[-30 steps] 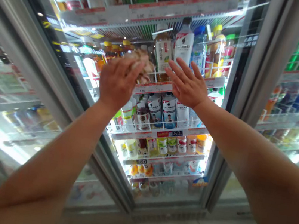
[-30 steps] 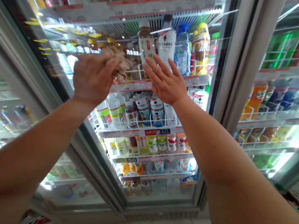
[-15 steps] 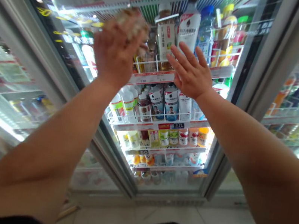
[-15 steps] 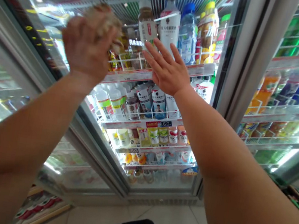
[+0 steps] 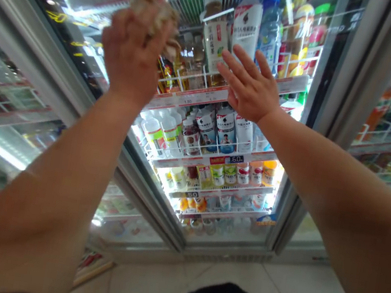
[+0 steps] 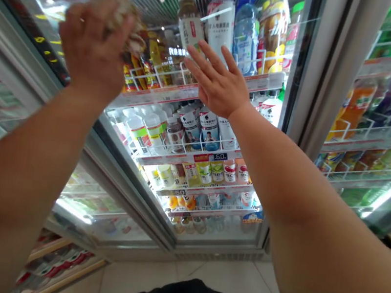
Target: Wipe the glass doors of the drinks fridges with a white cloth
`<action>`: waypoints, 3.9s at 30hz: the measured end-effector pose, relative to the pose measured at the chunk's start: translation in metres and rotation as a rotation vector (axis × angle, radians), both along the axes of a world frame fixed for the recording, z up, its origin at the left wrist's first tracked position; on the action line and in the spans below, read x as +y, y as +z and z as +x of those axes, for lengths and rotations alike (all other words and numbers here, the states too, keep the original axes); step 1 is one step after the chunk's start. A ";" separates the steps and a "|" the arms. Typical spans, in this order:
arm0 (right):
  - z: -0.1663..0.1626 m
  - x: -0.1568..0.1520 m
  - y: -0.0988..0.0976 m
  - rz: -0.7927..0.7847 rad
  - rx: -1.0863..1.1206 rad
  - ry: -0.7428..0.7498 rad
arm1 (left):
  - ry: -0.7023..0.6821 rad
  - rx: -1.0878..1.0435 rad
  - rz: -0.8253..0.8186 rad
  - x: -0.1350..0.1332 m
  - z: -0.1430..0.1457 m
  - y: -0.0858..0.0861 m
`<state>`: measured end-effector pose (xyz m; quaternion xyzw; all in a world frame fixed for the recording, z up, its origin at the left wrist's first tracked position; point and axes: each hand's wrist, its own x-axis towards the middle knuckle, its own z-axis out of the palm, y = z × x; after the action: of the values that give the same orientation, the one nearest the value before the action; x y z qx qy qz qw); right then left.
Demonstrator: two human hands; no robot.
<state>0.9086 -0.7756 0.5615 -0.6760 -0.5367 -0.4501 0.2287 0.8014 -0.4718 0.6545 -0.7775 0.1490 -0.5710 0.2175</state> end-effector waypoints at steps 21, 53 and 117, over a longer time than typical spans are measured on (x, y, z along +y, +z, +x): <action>-0.007 -0.002 -0.001 0.005 0.061 -0.010 | -0.048 0.052 -0.423 -0.015 -0.010 -0.033; -0.004 -0.006 -0.003 -0.088 -0.279 -0.313 | 0.213 0.107 -0.308 -0.011 -0.067 -0.147; -0.010 -0.006 0.005 -0.179 -0.171 -0.412 | 0.074 0.575 -0.248 -0.076 -0.043 -0.198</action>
<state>0.8986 -0.7813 0.5660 -0.7482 -0.4427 -0.4935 0.0247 0.7586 -0.5475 0.4568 -0.9325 0.1052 -0.3333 0.0908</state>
